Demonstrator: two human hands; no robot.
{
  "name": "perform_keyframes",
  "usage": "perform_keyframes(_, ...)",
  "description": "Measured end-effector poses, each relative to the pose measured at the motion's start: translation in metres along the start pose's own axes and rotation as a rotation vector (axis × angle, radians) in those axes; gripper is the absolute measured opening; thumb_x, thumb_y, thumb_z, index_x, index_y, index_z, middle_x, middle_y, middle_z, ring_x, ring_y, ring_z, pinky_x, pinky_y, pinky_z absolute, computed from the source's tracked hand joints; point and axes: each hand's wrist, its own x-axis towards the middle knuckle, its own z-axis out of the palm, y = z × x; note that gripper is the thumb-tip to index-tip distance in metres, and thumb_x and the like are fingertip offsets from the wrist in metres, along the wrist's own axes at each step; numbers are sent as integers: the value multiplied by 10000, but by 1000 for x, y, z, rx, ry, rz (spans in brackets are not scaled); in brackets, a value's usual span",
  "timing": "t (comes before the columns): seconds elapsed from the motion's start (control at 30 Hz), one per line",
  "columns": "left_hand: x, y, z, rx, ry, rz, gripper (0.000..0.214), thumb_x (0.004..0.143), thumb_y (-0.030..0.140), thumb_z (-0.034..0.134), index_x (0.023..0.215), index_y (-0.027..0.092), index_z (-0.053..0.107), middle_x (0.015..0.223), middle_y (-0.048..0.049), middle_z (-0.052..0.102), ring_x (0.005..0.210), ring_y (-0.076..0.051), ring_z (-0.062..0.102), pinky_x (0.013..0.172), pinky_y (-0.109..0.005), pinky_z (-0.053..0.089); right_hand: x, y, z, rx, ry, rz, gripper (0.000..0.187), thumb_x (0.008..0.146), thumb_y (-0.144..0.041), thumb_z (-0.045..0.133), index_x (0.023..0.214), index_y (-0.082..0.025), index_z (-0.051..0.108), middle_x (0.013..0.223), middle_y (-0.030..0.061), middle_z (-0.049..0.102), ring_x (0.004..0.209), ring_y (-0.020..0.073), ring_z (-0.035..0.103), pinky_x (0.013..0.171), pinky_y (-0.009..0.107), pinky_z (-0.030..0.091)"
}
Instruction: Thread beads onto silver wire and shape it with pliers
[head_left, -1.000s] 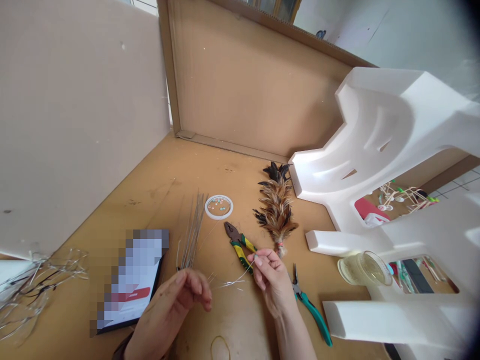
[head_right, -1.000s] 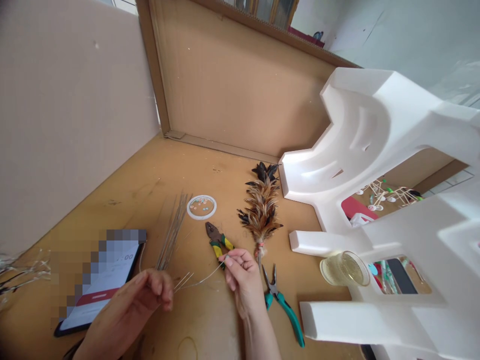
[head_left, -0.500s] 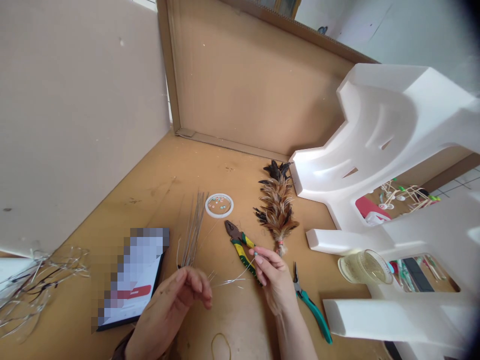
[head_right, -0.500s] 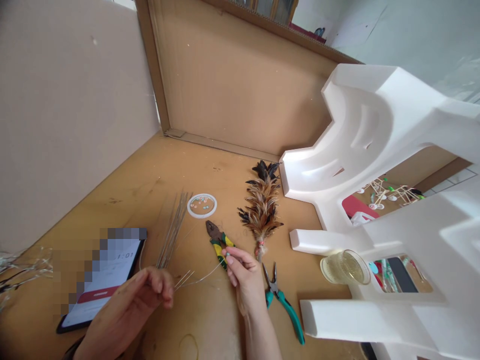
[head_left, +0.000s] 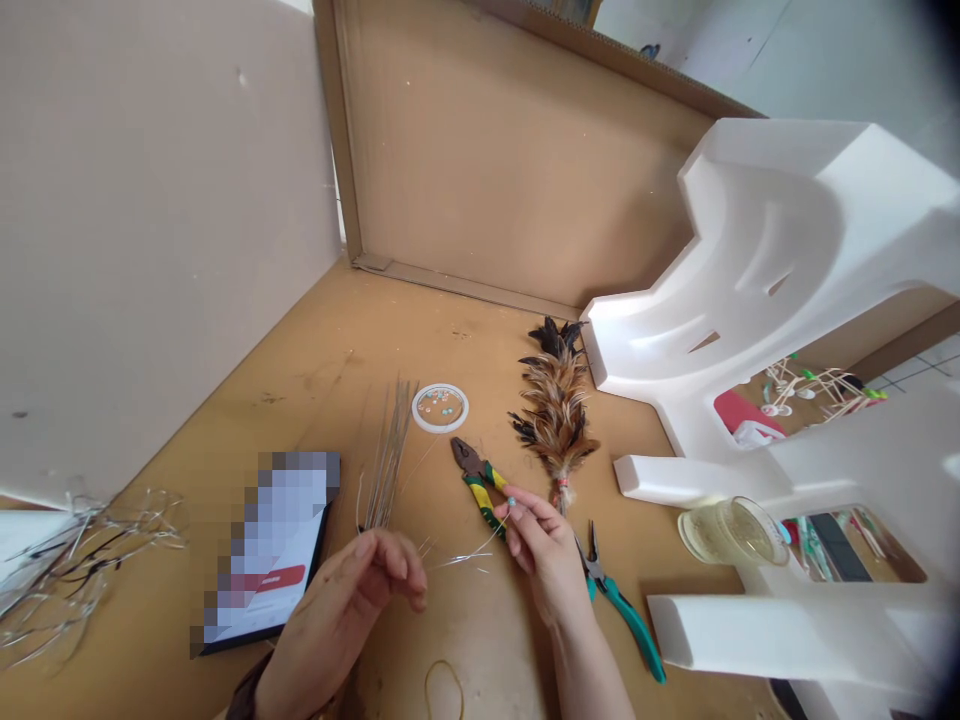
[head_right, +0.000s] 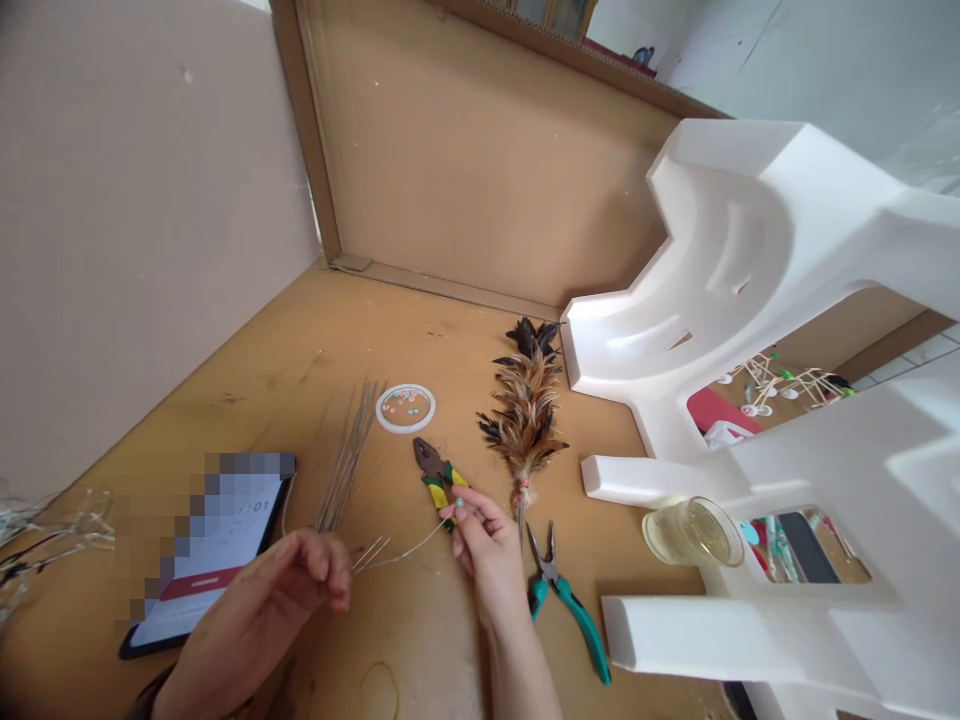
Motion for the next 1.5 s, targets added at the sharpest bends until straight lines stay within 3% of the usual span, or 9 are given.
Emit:
perform_keyframes(0.4, 2, 1, 1, 6, 15, 2, 289, 842, 321, 463, 658, 148, 603, 665, -52, 611, 615, -170, 545, 595, -289, 442, 0, -3, 0, 141, -58, -3, 190, 713, -274, 676, 864, -169, 628, 738, 41, 655, 384, 27, 292, 335, 170, 96)
perform_keyframes(0.67, 2, 1, 1, 13, 12, -3, 302, 854, 320, 438, 659, 151, 595, 666, -49, 609, 617, -168, 543, 601, -288, 441, 0, -5, -3, 235, -79, 72, 172, 695, -274, 687, 816, -151, 675, 738, 44, 629, 429, 29, 295, 336, 165, 99)
perform_keyframes(1.5, 1, -1, -1, 68, -3, 33, 326, 886, 299, 381, 692, 164, 607, 702, -44, 622, 653, -166, 560, 636, -280, 454, -2, -3, 1, 206, -110, 27, 159, 684, -225, 698, 829, -162, 679, 720, 38, 633, 415, 21, 275, 351, 174, 104)
